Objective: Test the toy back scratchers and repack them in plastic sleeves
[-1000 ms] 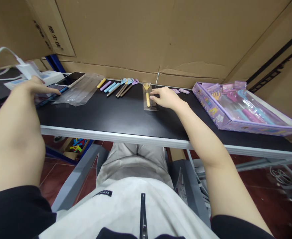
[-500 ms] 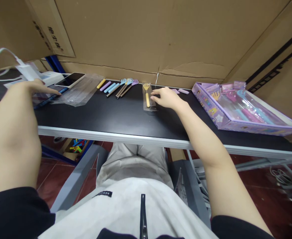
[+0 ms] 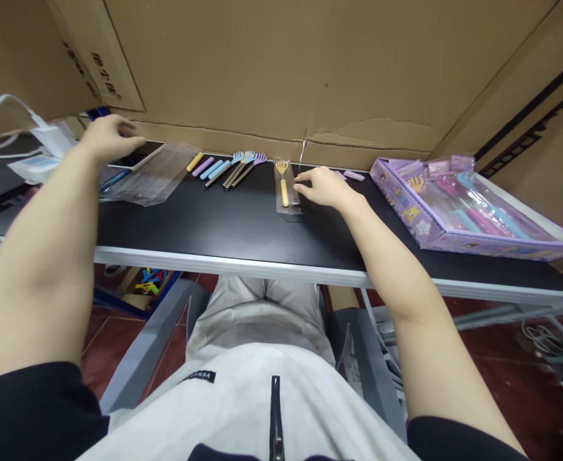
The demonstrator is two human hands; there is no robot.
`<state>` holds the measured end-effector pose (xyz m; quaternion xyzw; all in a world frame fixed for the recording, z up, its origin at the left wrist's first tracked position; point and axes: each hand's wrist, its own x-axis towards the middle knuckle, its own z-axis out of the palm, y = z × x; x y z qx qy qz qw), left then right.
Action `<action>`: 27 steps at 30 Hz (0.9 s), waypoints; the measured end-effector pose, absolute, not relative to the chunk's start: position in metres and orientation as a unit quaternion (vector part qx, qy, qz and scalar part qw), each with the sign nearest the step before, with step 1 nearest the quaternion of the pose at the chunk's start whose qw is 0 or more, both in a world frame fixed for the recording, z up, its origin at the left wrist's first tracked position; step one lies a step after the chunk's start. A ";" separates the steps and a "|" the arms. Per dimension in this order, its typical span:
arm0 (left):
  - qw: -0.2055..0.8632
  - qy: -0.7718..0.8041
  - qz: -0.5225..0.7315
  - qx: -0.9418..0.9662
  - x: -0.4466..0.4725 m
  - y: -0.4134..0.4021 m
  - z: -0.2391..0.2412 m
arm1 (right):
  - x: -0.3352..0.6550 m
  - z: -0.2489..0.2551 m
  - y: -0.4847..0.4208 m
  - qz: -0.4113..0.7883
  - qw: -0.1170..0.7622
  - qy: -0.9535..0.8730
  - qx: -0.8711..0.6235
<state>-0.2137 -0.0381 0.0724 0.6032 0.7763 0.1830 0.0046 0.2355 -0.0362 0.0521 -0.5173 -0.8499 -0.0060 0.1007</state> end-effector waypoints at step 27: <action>0.042 0.386 0.112 0.915 0.032 -0.003 0.009 | 0.354 0.034 0.081 0.062 0.262 -0.585 -0.765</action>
